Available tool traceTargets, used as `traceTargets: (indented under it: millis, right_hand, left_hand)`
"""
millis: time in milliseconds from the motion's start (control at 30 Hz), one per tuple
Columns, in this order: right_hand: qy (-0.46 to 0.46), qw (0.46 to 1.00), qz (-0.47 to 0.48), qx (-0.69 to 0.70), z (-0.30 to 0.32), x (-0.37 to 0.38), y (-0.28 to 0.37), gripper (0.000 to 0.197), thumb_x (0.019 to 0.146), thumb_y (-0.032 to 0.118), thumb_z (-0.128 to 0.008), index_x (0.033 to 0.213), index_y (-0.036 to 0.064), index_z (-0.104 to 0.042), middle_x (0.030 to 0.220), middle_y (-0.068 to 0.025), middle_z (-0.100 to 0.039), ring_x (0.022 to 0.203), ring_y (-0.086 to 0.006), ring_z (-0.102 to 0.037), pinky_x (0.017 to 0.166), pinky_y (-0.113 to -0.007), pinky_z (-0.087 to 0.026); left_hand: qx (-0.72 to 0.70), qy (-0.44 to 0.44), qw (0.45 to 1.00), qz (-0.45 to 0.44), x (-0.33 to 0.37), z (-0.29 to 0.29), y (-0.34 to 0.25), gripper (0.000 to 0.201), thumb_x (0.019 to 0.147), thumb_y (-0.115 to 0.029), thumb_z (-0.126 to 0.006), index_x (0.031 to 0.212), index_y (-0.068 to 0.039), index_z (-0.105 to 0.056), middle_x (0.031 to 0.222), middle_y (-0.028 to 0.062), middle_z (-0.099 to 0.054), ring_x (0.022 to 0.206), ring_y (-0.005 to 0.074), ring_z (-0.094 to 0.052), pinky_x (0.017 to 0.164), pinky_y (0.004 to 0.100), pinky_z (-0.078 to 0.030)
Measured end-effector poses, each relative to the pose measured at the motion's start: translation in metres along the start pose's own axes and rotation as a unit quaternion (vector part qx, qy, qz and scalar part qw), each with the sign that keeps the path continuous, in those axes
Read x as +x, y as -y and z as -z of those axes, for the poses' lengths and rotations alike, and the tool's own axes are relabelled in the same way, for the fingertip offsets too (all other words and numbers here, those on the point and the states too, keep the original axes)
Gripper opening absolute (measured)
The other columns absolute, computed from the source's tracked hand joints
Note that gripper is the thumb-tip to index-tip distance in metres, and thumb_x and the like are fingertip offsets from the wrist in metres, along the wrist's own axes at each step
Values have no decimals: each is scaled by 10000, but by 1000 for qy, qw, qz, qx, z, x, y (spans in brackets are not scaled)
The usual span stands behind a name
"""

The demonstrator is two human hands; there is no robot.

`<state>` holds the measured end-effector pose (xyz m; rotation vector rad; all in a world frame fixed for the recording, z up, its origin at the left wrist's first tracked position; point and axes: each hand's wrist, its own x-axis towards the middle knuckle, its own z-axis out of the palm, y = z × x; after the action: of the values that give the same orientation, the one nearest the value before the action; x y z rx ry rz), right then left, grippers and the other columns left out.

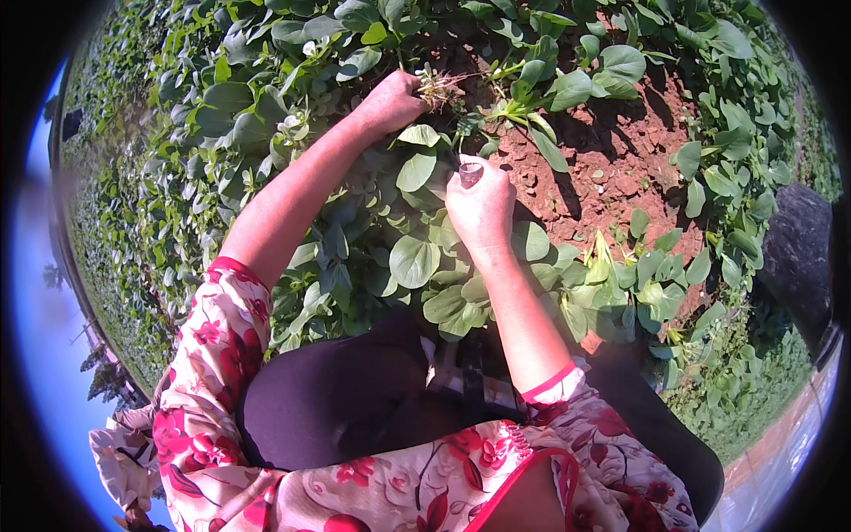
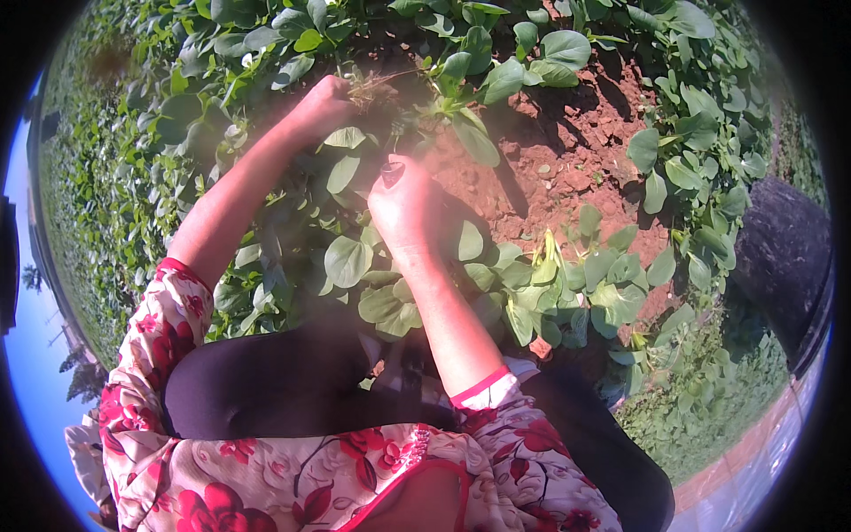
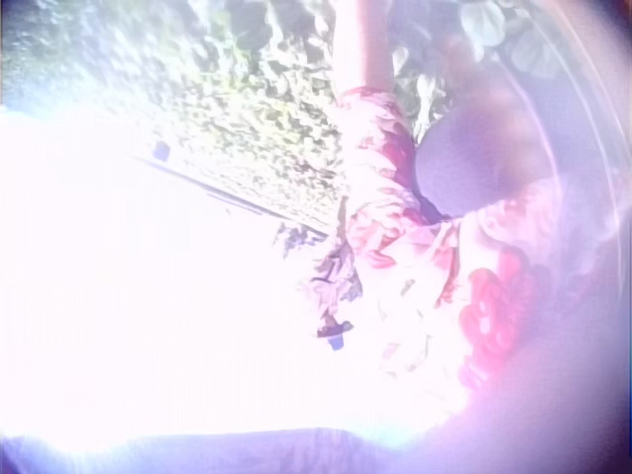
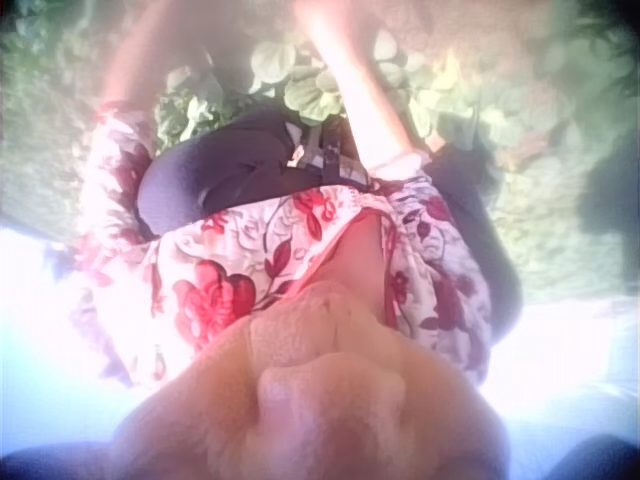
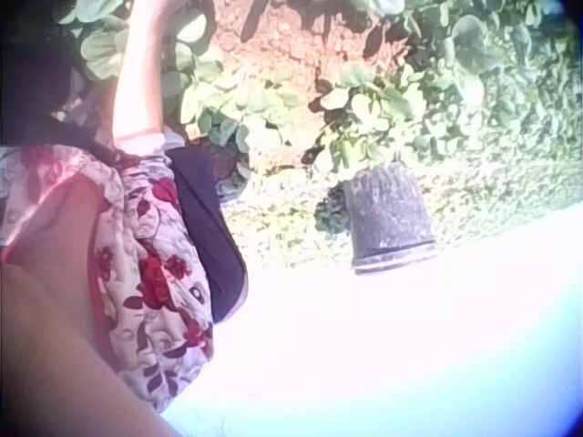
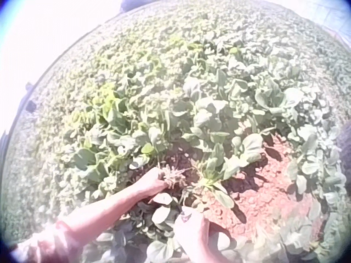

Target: The person pulls weeds from the soil among green leafy plants using a small hand tool and places them into a black plastic bucket.

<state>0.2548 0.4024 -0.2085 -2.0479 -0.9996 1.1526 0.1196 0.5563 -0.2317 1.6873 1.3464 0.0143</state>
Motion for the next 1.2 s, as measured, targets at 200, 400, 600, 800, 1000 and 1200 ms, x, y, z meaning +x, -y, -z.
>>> traceTargets:
  millis: [200, 400, 600, 800, 1000, 1200]
  right_hand:
    - [28, 997, 14, 70, 10, 13, 2, 214, 776, 89, -659, 966, -5, -687, 772, -106, -696, 699, -168, -664, 691, -295, -511]
    - [-8, 997, 79, 9, 47, 18, 15, 230, 773, 86, -687, 984, -6, -682, 772, -76, -691, 666, -128, -630, 678, -278, -500]
    - [6, 995, 100, -24, 57, 14, 27, 251, 767, 100, -707, 993, -4, -675, 762, -90, -690, 671, -135, -635, 675, -284, -498]
    - [-13, 993, 110, -33, 60, 13, 31, 255, 764, 110, -702, 997, 8, -681, 756, -85, -687, 673, -134, -634, 675, -290, -499]
    - [31, 996, 43, -77, 72, 21, 32, 271, 765, 181, -661, 1000, 49, -682, 894, -177, -681, 867, -336, -661, 775, -393, -509]
    - [38, 995, 49, -74, 72, 18, 42, 274, 762, 172, -673, 1008, 53, -683, 887, -161, -690, 853, -315, -671, 768, -375, -507]
  left_hand:
    - [-257, -96, 960, 50, 12, 30, 29, 270, 850, -249, -698, 992, -20, -682, 834, 8, -667, 736, 81, -553, 720, 278, -461]
    - [-350, -202, 914, 24, -7, 73, -5, 232, 885, -202, -654, 1069, -64, -623, 909, 25, -652, 777, 145, -629, 643, 307, -533]
    - [-434, -266, 861, -6, -21, 91, -19, 203, 859, -199, -675, 992, -57, -616, 864, 46, -651, 702, 149, -612, 619, 314, -534]
    - [-56, -119, 991, -24, -27, 66, -35, 306, 775, -249, -731, 920, 5, -643, 852, 99, -684, 780, 165, -666, 704, 336, -529]
    - [422, 73, 902, 52, -24, 14, -52, 321, 742, -277, -675, 993, -79, -698, 993, 89, -702, 949, 246, -675, 768, 383, -542]
    - [328, 48, 943, 45, -23, 14, -36, 229, 720, -139, -595, 905, -48, -694, 914, 142, -698, 875, 291, -681, 717, 403, -541]
